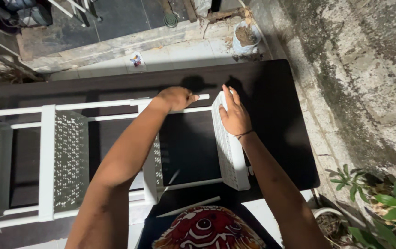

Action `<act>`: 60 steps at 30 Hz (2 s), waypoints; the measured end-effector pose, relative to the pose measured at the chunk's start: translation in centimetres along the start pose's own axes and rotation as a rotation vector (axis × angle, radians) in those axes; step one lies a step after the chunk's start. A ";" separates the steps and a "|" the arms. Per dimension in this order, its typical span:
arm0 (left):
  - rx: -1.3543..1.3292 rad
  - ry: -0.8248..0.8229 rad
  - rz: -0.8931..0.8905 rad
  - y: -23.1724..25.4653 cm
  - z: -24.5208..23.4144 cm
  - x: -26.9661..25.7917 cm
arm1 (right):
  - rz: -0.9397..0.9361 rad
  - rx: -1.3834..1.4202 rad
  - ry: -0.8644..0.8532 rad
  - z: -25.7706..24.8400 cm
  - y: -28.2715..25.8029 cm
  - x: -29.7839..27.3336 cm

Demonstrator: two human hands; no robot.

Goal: The person assembles a white plastic shelving unit on a dark table. They place a perforated side panel into the frame, then insert and secure multiple white plastic rods into the panel slots to form the shelf structure.

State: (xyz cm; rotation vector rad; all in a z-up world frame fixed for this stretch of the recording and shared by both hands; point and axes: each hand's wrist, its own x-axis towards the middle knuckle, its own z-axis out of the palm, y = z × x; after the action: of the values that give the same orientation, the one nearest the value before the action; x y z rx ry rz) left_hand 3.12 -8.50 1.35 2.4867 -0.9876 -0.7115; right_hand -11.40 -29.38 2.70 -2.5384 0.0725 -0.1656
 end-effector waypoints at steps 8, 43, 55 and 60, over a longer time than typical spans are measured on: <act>-0.101 0.204 0.049 2.9 0.4 -5.3 | -0.068 0.019 0.102 0.4 -0.2 -0.3; -0.452 0.190 -0.059 12.0 9.0 -32.1 | 0.038 0.406 -0.240 -1.0 -3.8 -25.8; -0.397 0.199 -0.048 4.2 22.2 -30.6 | 0.403 0.468 -0.342 5.7 2.9 -29.0; -0.350 0.081 -0.077 3.1 25.8 -30.5 | 0.116 0.257 -0.279 7.8 5.2 -28.6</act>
State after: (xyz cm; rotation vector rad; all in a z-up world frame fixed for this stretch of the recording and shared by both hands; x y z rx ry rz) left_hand -32.47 7.19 -8.17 2.2355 -0.6757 -0.7304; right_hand -38.76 -26.82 -9.60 -2.2694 0.0822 0.2127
